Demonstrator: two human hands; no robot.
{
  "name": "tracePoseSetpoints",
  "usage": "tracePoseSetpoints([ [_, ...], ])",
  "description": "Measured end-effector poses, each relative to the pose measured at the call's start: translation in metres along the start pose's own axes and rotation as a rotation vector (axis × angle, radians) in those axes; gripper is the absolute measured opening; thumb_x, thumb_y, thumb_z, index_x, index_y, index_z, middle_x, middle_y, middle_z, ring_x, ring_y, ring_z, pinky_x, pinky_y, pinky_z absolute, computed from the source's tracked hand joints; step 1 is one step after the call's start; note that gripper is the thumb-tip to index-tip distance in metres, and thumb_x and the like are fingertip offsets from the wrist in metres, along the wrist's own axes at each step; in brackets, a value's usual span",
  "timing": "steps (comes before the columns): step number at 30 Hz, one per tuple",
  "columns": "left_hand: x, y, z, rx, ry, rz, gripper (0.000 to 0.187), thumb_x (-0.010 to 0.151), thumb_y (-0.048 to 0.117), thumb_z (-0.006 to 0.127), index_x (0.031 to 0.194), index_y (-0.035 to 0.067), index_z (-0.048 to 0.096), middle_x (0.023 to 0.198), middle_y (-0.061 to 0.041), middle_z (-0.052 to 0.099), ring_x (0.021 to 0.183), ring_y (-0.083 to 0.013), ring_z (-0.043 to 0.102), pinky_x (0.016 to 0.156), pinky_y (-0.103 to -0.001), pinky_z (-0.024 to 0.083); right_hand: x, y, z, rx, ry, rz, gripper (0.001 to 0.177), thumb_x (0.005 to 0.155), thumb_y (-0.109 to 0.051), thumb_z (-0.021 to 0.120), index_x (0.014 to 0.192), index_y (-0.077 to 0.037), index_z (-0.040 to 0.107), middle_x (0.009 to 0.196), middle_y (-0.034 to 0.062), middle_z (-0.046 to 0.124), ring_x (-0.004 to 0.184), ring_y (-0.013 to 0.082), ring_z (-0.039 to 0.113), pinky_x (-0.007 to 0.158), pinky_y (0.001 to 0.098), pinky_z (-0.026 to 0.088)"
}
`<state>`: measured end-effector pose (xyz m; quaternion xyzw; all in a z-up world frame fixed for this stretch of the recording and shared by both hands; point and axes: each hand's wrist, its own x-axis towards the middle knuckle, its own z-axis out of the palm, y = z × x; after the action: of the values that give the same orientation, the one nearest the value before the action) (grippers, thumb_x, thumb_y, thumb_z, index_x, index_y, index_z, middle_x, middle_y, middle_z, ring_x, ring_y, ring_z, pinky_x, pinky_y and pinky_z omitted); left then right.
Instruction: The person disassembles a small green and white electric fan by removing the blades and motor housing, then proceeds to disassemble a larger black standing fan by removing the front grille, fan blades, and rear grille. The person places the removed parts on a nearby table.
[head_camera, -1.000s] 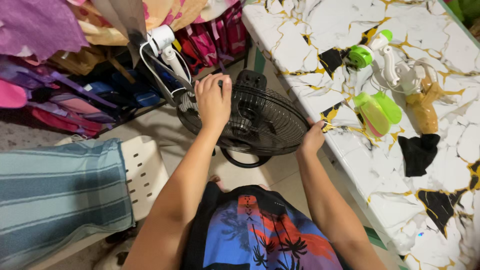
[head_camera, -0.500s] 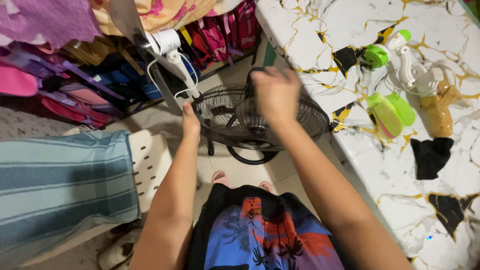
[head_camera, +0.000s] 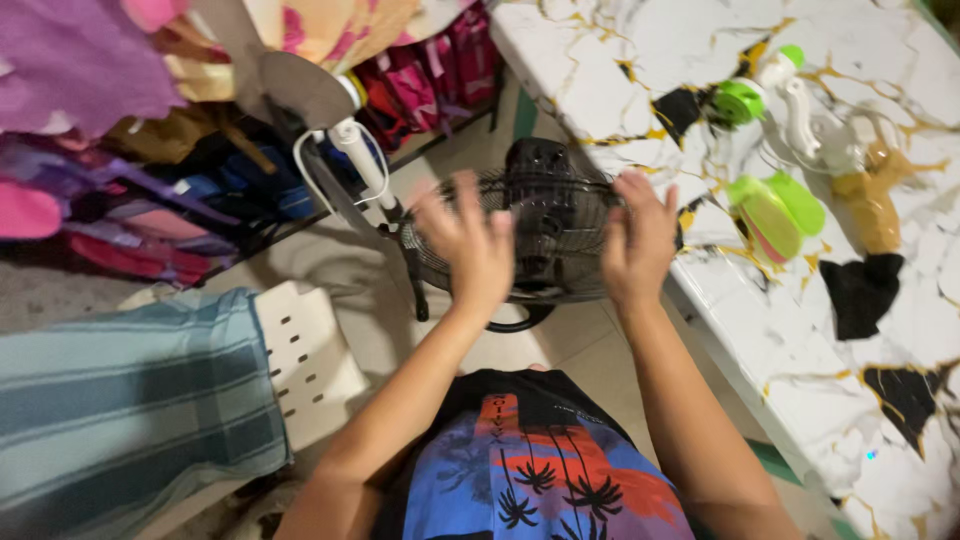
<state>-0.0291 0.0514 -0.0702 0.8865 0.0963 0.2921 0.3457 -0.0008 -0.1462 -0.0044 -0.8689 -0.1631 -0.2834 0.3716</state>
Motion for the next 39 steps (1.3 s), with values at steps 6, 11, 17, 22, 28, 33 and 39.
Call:
tracePoseSetpoints([
  [6, 0.044, 0.092, 0.001, 0.208, -0.267, 0.399, 0.059, 0.101, 0.05, 0.057, 0.142, 0.008, 0.061, 0.15, -0.012, 0.054, 0.147, -0.0329, 0.038, 0.122, -0.07, 0.005, -0.053, 0.092, -0.009, 0.026, 0.127, 0.541, 0.038, 0.106, -0.019, 0.057, 0.138, 0.0, 0.057, 0.137, 0.0206, 0.063, 0.129, 0.0349, 0.059, 0.111, 0.0425, 0.043],
  [11, 0.054, 0.09, 0.018, 0.119, -0.237, 0.326, 0.033, 0.1, 0.039, 0.057, 0.111, 0.014, 0.075, 0.119, -0.002, 0.073, 0.126, -0.0272, 0.058, 0.118, -0.067, 0.011, -0.089, 0.134, 0.014, 0.002, -0.04, 0.409, 0.043, 0.109, -0.021, 0.054, 0.144, 0.002, 0.054, 0.142, 0.0245, 0.06, 0.133, 0.0373, 0.057, 0.113, 0.0416, 0.041],
  [17, 0.065, 0.046, 0.003, 0.145, -0.088, 0.374, 0.027, 0.106, 0.032, 0.058, 0.104, 0.012, 0.076, 0.111, 0.001, 0.075, 0.118, -0.0213, 0.063, 0.118, -0.057, 0.024, -0.099, 0.179, 0.028, 0.245, 0.2, 0.677, 0.053, 0.101, -0.021, 0.056, 0.144, 0.007, 0.045, 0.137, 0.0192, 0.057, 0.123, 0.0293, 0.057, 0.105, 0.0385, 0.042],
  [22, 0.06, 0.042, -0.002, 0.124, -0.064, 0.373, 0.023, 0.105, 0.03, 0.06, 0.103, 0.013, 0.075, 0.109, 0.002, 0.075, 0.116, -0.0206, 0.063, 0.117, -0.056, 0.026, -0.097, 0.176, 0.035, 0.206, -0.052, 0.986, 0.045, 0.102, -0.042, 0.06, 0.101, 0.001, 0.073, 0.084, 0.0101, 0.067, 0.081, 0.0204, 0.059, 0.08, 0.0365, 0.049],
  [28, 0.062, 0.05, -0.003, 0.122, -0.06, 0.363, 0.022, 0.104, 0.03, 0.061, 0.103, 0.013, 0.075, 0.108, 0.002, 0.075, 0.115, -0.0192, 0.064, 0.111, -0.053, 0.031, -0.084, 0.163, 0.024, -0.138, -0.123, 0.743, 0.051, 0.104, -0.043, 0.062, 0.08, 0.002, 0.068, 0.066, 0.0177, 0.062, 0.061, 0.0335, 0.058, 0.063, 0.0438, 0.047],
  [33, 0.068, 0.039, -0.008, 0.115, -0.053, 0.304, 0.028, 0.106, 0.032, 0.056, 0.101, 0.013, 0.076, 0.105, -0.001, 0.076, 0.113, -0.0215, 0.066, 0.107, -0.05, 0.033, -0.062, 0.151, 0.016, -0.339, -0.12, 0.311, 0.041, 0.107, -0.027, 0.063, 0.075, -0.002, 0.061, 0.069, 0.0247, 0.062, 0.065, 0.0458, 0.06, 0.063, 0.0531, 0.047],
  [39, 0.076, -0.047, -0.031, -0.105, -0.068, -0.015, 0.043, 0.109, 0.035, 0.042, 0.11, 0.01, 0.077, 0.109, -0.01, 0.076, 0.11, -0.0285, 0.067, 0.103, -0.043, 0.044, 0.017, 0.101, 0.015, -0.348, -0.151, -0.013, 0.034, 0.098, -0.024, 0.071, 0.073, -0.004, 0.06, 0.07, 0.021, 0.064, 0.066, 0.0417, 0.064, 0.062, 0.0522, 0.051],
])
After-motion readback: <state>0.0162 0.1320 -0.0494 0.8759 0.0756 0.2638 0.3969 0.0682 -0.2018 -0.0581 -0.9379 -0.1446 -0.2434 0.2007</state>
